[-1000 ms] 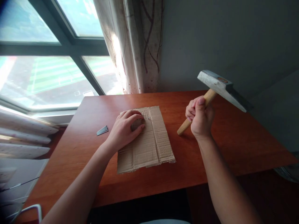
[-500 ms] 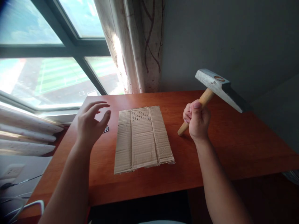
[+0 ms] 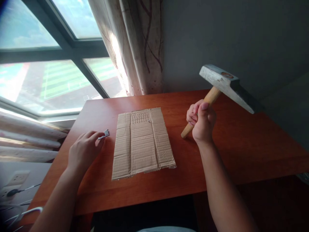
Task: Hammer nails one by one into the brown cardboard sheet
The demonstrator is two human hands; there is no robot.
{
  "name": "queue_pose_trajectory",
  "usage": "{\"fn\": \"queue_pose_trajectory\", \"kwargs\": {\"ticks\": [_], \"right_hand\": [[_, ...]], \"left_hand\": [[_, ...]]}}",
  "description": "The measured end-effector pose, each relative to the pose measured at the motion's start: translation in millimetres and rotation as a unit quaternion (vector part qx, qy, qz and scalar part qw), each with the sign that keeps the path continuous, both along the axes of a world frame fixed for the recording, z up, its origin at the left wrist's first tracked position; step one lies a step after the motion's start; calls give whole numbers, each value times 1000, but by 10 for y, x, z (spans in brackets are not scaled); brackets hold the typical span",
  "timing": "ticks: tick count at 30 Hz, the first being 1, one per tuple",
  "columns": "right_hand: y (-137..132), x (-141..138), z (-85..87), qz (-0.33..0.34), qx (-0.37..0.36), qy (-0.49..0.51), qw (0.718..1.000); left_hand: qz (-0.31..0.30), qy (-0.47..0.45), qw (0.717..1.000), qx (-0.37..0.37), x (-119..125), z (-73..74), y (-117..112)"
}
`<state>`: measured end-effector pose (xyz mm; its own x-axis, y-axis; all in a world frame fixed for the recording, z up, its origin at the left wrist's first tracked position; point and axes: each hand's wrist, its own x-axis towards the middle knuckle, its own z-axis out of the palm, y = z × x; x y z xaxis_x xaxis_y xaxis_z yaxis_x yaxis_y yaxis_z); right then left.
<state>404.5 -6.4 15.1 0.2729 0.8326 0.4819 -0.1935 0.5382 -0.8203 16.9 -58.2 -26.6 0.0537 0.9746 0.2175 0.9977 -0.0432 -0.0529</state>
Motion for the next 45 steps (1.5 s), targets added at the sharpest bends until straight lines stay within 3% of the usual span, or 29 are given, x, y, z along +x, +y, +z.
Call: {"fn": "queue_pose_trajectory", "kwargs": {"ticks": [13,18,21,24,29,33,38,45], "right_hand": [[11,-39,6,-11,-20,-13,1000],[9,-30,14,-17,-20,-12,1000],[13,-22,13,-13,-20,-6,1000],[22,-12,4,-13,-21,-5,1000],[35,-17,-11,11,-13,8,1000],[48,-52,-9,4,-9,0,1000],[68,-76,-9,-4,-12,-9,1000],[75,-64,-27,-11,-13,-6,1000]], "left_hand": [[-6,21,1000,-18,67,15,30],[0,18,997,-76,16,55,44],[-5,-44,994,-104,-61,90,58],[-17,-183,981,-65,-56,191,67],[-54,-419,905,42,341,556,133],[-142,-458,877,27,830,752,319],[-236,-420,876,-5,1226,705,572],[-240,-410,880,-1,1278,582,633]]}}
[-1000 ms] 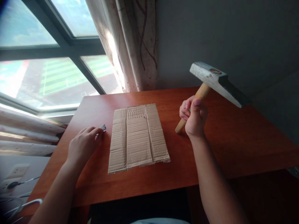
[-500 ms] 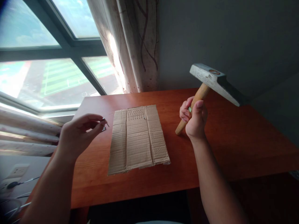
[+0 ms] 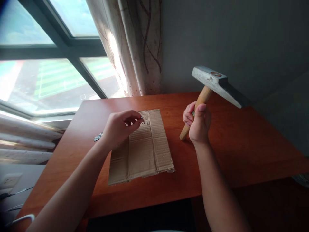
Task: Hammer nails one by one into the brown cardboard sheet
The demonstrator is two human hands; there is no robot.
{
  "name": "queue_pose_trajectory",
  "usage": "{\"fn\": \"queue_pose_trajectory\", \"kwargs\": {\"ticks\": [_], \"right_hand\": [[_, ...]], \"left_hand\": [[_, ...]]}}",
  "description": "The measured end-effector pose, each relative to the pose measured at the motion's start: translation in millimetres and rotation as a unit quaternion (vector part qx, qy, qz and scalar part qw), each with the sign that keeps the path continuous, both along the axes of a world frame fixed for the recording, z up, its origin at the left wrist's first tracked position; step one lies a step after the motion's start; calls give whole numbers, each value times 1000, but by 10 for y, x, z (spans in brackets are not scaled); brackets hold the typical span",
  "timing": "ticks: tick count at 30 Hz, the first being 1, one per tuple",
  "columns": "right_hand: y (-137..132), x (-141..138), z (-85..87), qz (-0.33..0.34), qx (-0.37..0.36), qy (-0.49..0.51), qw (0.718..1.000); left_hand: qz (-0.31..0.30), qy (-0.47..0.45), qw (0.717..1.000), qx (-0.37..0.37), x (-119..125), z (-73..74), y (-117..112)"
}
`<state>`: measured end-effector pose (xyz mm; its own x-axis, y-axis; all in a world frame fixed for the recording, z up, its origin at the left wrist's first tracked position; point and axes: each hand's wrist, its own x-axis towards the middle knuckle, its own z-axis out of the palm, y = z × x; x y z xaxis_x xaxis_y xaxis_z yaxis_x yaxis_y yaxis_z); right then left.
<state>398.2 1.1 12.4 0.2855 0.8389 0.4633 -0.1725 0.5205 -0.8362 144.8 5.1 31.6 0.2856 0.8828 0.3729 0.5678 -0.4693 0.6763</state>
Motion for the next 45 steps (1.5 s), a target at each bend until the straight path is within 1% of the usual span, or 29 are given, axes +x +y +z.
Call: {"fn": "queue_pose_trajectory", "kwargs": {"ticks": [12,19,25,39,43,45], "right_hand": [[-19,-22,18,-7,1,-3,1000],[-9,-1,15,-3,12,-6,1000],[-22,-11,16,-20,0,-32,999],[-17,-45,14,-25,-12,-31,999],[19,-40,38,-32,-51,-52,997],[16,-20,52,-11,-95,-75,993]], "left_hand": [[1,3,1000,11,-8,-42,12],[3,2,1000,10,0,-30,5],[11,1,1000,9,13,-28,1],[14,-2,1000,16,16,-71,-3],[12,-18,1000,4,12,-89,1],[9,-27,1000,-3,12,-103,1]]}}
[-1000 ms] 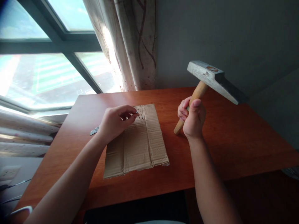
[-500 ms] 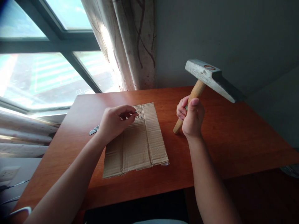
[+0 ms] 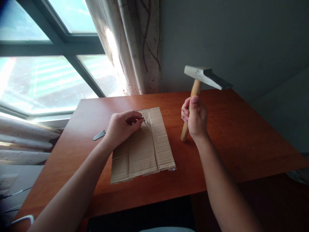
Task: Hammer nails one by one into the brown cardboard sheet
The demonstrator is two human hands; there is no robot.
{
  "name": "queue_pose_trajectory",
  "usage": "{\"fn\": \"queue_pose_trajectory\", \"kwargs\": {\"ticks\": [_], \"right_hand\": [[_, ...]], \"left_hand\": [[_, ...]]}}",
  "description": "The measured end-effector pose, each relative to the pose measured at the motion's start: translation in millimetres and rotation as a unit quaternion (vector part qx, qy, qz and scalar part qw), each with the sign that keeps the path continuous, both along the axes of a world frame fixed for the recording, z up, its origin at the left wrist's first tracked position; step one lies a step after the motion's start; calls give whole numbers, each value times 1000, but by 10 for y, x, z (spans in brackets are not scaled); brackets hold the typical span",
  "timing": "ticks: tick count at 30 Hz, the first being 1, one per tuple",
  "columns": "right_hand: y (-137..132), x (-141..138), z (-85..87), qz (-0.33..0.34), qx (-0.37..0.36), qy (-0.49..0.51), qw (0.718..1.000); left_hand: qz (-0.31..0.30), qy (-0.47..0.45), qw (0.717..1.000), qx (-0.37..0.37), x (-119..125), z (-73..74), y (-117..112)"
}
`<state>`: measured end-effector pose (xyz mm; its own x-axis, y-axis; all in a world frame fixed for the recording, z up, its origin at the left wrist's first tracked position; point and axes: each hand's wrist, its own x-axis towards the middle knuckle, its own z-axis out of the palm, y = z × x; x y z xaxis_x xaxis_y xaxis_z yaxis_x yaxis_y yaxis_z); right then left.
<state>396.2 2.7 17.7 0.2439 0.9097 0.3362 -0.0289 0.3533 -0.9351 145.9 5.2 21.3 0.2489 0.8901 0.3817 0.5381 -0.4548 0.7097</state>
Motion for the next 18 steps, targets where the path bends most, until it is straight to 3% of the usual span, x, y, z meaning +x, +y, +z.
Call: {"fn": "queue_pose_trajectory", "kwargs": {"ticks": [5,10,13,18], "right_hand": [[-132,95,36,47,-118,-154,980],[-262,135,272,74,-107,-411,902],[-285,93,524,112,-101,-450,880],[-296,-23,817,141,-84,-458,874]], "left_hand": [[-3,3,1000,-2,1,-29,3],[-4,8,1000,-6,3,-40,11],[-5,12,1000,-10,5,-46,15],[1,24,1000,-7,5,-50,14]]}}
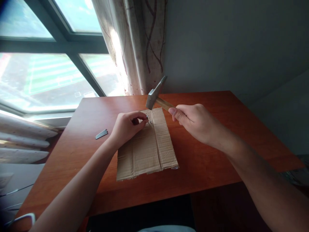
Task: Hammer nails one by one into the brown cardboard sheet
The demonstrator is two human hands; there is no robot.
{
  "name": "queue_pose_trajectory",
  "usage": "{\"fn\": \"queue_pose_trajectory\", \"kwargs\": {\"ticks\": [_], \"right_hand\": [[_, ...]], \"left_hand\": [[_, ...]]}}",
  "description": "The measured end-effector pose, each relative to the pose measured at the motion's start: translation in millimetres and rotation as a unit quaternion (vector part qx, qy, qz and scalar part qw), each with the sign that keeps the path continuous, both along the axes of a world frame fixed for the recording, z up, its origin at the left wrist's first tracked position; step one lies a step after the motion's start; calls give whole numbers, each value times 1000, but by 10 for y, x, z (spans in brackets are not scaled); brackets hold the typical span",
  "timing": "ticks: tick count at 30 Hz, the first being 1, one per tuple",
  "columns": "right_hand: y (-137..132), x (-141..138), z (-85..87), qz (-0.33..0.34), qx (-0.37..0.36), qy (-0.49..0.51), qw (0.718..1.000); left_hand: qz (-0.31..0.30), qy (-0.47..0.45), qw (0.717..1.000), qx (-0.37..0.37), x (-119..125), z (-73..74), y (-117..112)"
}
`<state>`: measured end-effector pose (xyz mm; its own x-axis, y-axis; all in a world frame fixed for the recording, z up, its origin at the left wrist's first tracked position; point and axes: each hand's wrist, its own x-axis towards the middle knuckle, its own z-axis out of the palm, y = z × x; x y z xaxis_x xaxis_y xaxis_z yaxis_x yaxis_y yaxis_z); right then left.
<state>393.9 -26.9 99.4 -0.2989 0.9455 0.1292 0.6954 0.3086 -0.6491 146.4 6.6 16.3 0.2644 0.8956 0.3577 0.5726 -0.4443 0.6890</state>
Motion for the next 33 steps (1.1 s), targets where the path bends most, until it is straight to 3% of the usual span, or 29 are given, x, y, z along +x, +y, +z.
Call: {"fn": "queue_pose_trajectory", "kwargs": {"ticks": [6,23,33], "right_hand": [[48,-88,-27,23,-59,-40,997],[32,-121,-17,13,-41,-30,999],[11,-127,-142,11,-70,-57,996]], "left_hand": [[2,3,1000,-10,-9,-3,-4],[-6,14,1000,-10,-19,-31,18],[-27,20,999,-25,-7,37,-6]]}}
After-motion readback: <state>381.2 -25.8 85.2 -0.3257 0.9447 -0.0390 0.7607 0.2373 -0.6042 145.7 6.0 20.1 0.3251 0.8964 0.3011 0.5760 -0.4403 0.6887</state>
